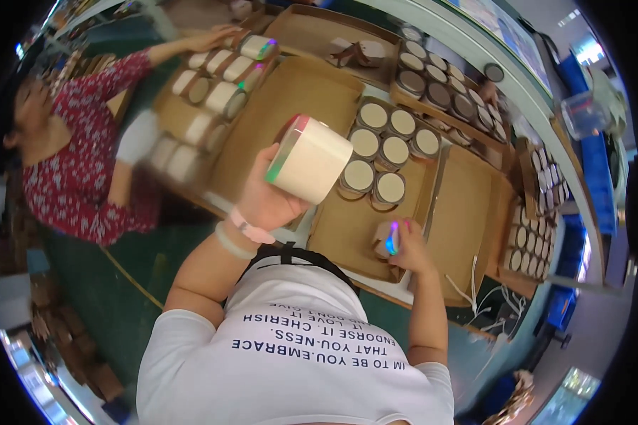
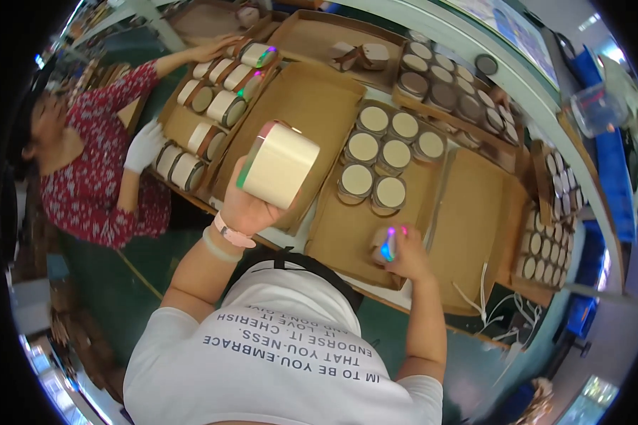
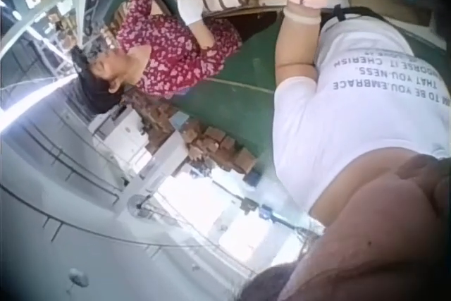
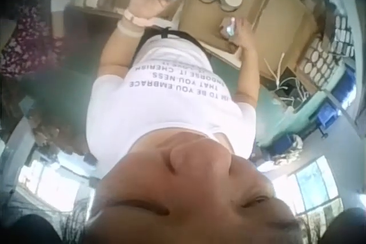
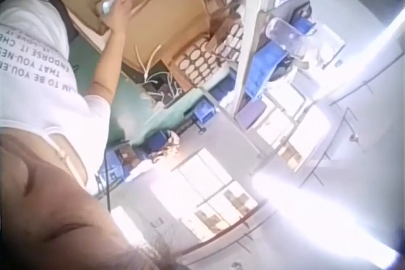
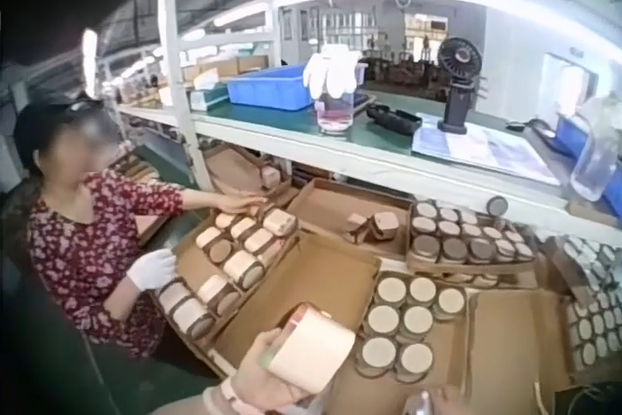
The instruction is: Organizes and places electronic LED cube lights into packaging boxes at an assembly line.
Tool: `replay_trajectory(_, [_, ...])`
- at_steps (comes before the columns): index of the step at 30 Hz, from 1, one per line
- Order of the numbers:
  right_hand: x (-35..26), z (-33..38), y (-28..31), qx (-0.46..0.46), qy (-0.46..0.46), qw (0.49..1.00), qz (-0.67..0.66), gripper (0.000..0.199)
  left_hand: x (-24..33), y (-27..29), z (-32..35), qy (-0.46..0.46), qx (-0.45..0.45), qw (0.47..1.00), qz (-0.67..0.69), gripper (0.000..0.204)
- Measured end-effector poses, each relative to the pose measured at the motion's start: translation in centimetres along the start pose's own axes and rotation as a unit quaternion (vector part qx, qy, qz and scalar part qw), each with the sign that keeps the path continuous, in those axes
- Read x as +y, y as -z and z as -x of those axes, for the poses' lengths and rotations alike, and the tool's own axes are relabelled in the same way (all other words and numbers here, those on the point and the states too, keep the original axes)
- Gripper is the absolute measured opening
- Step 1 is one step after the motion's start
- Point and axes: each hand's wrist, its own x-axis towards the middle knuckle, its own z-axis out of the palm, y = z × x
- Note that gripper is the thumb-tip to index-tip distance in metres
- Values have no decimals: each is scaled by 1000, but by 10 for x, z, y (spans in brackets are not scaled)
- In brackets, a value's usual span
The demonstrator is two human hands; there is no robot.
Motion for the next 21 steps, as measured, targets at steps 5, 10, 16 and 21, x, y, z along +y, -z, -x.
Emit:
replay_trajectory(5, [64, -42, 34, -41, -36, 990, 132, 93, -32, -9, 10, -73, 52, 996, -21, 52])
replay_trajectory(10, [95, -104, 45, 16, -89, 977, 194, 95, -51, -19, 18, -131, 114, 984, -50, 52])
replay_trajectory(16, [106, -135, 41, 81, -41, 966, 242, 100, -60, -30, 27, -147, 126, 980, -44, 54])
replay_trajectory(21, [30, -117, 44, 227, 5, 969, 100, 89, -62, -32, 36, -199, 81, 972, -98, 51])
